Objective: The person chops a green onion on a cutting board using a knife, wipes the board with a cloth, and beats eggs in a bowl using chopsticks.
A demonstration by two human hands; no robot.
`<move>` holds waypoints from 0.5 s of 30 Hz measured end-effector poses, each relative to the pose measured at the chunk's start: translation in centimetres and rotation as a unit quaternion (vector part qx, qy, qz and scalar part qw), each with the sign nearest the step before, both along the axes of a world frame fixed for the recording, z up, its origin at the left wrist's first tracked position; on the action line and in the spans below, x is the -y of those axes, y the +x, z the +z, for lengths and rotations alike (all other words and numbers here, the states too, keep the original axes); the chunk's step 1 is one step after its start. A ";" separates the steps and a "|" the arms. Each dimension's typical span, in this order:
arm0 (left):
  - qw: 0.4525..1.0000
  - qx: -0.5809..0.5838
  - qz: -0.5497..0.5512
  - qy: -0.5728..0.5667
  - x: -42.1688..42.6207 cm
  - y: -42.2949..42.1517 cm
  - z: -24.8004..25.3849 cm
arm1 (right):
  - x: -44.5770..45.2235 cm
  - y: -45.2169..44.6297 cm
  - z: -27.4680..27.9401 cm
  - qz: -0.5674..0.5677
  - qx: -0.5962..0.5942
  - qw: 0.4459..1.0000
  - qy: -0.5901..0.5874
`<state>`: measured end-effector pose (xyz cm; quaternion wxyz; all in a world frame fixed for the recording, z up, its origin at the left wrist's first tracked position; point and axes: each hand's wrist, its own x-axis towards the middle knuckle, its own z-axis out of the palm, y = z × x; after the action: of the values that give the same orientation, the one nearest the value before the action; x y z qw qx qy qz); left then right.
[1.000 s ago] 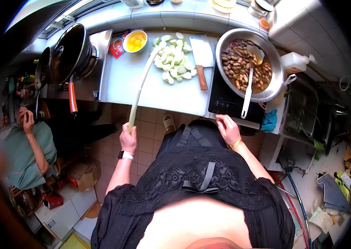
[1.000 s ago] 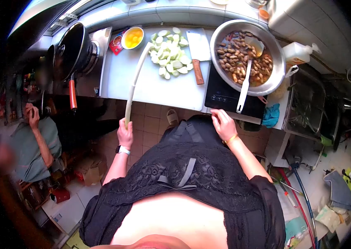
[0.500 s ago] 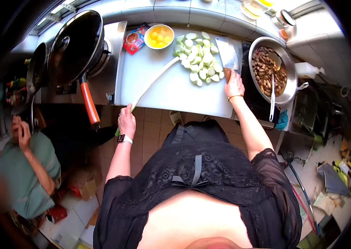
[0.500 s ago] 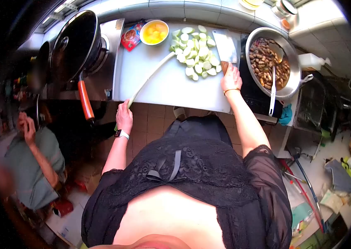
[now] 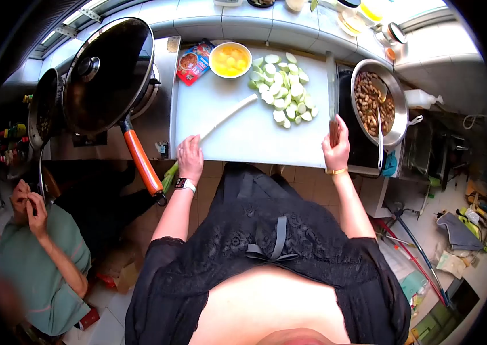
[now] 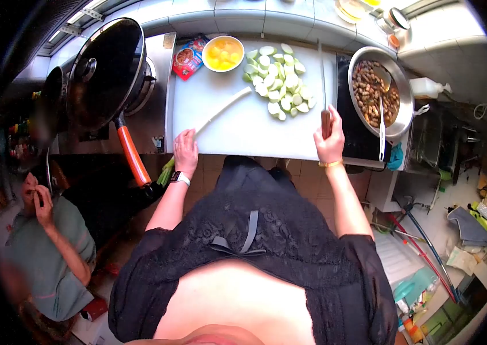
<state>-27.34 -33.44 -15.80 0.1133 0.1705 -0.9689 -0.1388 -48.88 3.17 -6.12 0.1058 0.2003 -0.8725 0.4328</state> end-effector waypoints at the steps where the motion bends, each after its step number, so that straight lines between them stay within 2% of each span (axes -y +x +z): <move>1: 1.000 -0.013 -0.025 0.001 0.1 -0.6 -0.3 | 0.1 0.7 0.9 0.000 0.118 0.992 -0.050; 2: 1.000 -0.017 -0.026 0.000 0.2 -1.0 -0.5 | 0.1 1.1 0.5 -0.011 0.189 0.977 -0.095; 4: 0.999 0.004 -0.023 0.026 0.5 -2.1 -1.0 | -0.5 0.9 -0.2 -0.025 0.265 0.962 -0.058; 5: 0.998 -0.021 -0.044 0.031 0.7 -2.6 -0.8 | 0.4 1.0 0.8 -0.011 0.194 0.980 -0.041; 6: 0.998 -0.025 -0.046 0.030 0.8 -3.0 -0.5 | 0.0 0.9 0.7 0.017 0.175 0.984 0.014; 10: 0.994 -0.053 -0.078 0.051 1.1 -4.4 1.5 | 0.1 2.2 -0.4 0.016 0.264 0.963 -0.050; 12: 0.991 -0.065 -0.093 0.067 1.0 -4.2 1.8 | 0.1 3.2 -1.2 -0.005 0.298 0.945 -0.131; 15: 0.990 -0.048 -0.116 0.069 1.2 -3.3 1.7 | -0.5 4.6 -1.8 -0.011 0.340 0.930 -0.141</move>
<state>-30.60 -34.60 -14.14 0.1307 0.0575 -0.9638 -0.2252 -44.33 3.63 -7.89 -0.1650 0.0146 -0.7883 0.5925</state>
